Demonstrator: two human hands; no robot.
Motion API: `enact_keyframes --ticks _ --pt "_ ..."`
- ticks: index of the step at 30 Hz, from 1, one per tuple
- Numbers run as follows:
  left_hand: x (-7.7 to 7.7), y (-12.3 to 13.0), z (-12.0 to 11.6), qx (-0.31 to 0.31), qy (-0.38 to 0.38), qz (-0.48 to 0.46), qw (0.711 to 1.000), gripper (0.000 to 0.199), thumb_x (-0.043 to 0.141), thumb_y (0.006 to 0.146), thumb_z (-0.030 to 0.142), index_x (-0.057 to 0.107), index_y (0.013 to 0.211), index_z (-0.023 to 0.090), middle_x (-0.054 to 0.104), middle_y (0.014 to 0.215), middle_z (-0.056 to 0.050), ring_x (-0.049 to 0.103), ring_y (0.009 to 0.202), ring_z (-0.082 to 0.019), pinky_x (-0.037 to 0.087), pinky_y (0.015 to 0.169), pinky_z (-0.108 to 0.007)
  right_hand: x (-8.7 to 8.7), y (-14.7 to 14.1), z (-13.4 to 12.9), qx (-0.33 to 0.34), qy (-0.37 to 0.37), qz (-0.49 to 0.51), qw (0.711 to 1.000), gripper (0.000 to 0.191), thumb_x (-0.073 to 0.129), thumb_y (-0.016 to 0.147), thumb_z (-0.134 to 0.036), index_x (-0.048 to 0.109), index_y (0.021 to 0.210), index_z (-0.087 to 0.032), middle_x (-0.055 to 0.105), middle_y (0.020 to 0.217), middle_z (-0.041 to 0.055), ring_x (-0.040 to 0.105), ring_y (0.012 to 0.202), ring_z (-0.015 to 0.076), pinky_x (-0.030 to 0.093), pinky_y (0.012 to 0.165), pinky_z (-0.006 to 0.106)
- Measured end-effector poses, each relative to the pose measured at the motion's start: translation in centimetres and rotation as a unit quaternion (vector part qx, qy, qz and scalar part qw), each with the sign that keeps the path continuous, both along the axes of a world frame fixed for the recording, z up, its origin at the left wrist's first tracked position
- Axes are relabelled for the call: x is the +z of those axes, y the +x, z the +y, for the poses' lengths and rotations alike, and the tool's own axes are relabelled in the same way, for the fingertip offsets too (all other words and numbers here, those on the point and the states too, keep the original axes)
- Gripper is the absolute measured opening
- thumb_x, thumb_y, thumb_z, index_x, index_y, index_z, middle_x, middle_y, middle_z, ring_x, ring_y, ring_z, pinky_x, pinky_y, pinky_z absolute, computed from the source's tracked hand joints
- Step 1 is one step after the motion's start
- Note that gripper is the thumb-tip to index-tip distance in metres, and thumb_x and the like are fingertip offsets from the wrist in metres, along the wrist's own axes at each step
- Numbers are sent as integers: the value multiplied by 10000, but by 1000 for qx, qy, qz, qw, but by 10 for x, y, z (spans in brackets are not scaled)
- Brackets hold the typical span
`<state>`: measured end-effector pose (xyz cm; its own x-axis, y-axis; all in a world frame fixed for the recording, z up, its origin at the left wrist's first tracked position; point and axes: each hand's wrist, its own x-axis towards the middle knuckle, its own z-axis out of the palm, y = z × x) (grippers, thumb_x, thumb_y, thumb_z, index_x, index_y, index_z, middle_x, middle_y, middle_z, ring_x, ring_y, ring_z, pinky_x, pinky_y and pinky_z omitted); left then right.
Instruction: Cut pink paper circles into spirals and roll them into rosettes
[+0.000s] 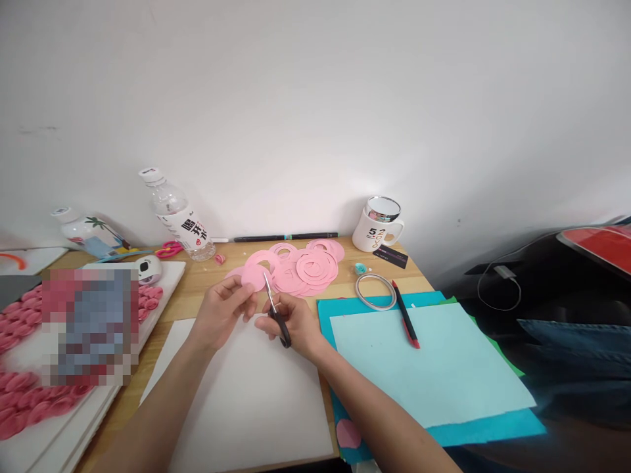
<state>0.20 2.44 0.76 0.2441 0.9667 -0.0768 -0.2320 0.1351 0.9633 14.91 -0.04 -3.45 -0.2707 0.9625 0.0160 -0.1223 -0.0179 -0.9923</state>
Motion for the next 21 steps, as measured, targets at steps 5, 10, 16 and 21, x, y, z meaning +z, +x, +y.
enact_keyframes --ticks 5,10,16,21 --pt "0 1 0 19 4 -8 1000 151 634 735 264 552 699 143 550 517 35 477 423 -67 345 400 -192 -1 -1 -1 -7 -11 -8 1000 322 708 646 -417 507 727 -179 501 491 -57 474 412 84 403 463 231" --pt "1 5 -2 1 24 24 999 196 603 763 267 532 632 139 553 491 25 466 420 -67 363 430 -207 0 -3 -2 1 -8 12 1000 367 727 611 -448 503 718 -178 517 542 -47 468 418 78 435 492 251" --pt "2 7 -4 0 29 53 998 214 615 738 258 539 577 139 554 484 25 472 410 -71 390 448 -220 3 -4 -1 12 19 21 1000 395 717 616 -478 496 756 -181 569 680 7 498 547 109 418 530 253" --pt "1 8 -5 1 23 74 997 183 635 708 242 551 579 142 552 493 28 473 418 -72 384 436 -213 5 -3 0 12 35 36 999 426 751 585 -454 471 759 -185 545 671 0 512 639 138 402 601 268"
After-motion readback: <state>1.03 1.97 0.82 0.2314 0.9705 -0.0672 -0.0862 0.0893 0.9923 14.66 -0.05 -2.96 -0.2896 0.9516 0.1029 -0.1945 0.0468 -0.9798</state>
